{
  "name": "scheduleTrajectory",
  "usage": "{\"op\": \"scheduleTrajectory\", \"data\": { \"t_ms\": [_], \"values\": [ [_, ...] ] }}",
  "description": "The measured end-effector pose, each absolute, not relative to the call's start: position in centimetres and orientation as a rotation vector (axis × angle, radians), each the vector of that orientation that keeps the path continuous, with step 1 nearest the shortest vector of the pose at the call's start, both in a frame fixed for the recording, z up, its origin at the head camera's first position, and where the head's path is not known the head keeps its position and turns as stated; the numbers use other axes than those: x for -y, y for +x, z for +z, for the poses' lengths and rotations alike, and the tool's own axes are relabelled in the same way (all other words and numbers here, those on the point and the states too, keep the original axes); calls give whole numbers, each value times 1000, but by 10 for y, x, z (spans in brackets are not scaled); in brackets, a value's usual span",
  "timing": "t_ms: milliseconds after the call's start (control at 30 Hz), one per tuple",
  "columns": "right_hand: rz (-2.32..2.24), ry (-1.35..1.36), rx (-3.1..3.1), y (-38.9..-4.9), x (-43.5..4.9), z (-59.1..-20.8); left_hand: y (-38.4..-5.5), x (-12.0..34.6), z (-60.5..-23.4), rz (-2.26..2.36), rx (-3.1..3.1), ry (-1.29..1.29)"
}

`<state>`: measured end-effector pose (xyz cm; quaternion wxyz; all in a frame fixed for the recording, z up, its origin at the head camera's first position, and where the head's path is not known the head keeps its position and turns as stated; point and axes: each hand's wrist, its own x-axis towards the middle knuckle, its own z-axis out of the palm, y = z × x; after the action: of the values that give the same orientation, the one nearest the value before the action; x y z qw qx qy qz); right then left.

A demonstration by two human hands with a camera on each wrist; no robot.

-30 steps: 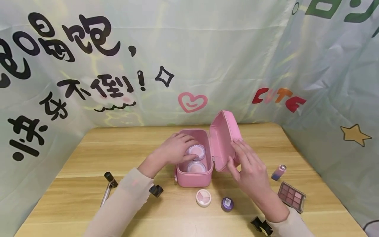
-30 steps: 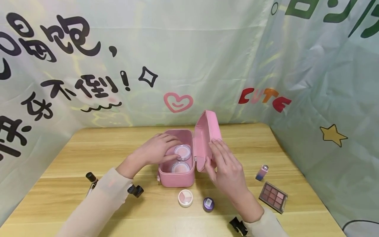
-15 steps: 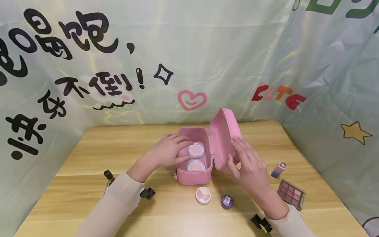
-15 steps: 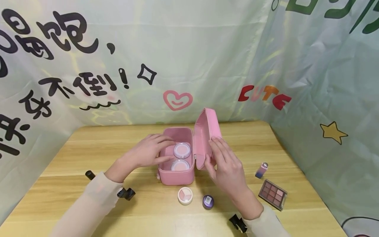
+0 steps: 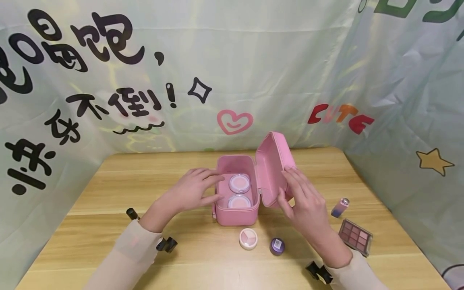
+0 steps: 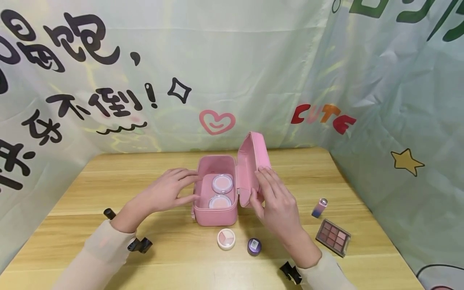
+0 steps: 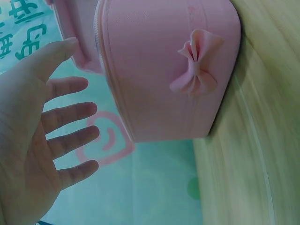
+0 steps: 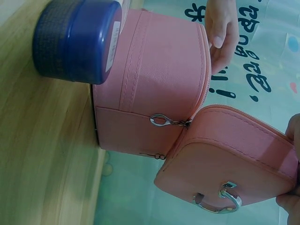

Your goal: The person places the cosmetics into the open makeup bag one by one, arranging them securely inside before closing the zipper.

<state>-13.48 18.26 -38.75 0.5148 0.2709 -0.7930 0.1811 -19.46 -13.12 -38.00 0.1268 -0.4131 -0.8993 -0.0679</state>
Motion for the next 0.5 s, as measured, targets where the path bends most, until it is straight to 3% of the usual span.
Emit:
{"op": "scheduleTrajectory", "data": {
  "t_ms": [500],
  "values": [
    [435, 654, 1898, -136, -183, -388, -178, 170, -384, -255, 2649, -1083]
  ]
}}
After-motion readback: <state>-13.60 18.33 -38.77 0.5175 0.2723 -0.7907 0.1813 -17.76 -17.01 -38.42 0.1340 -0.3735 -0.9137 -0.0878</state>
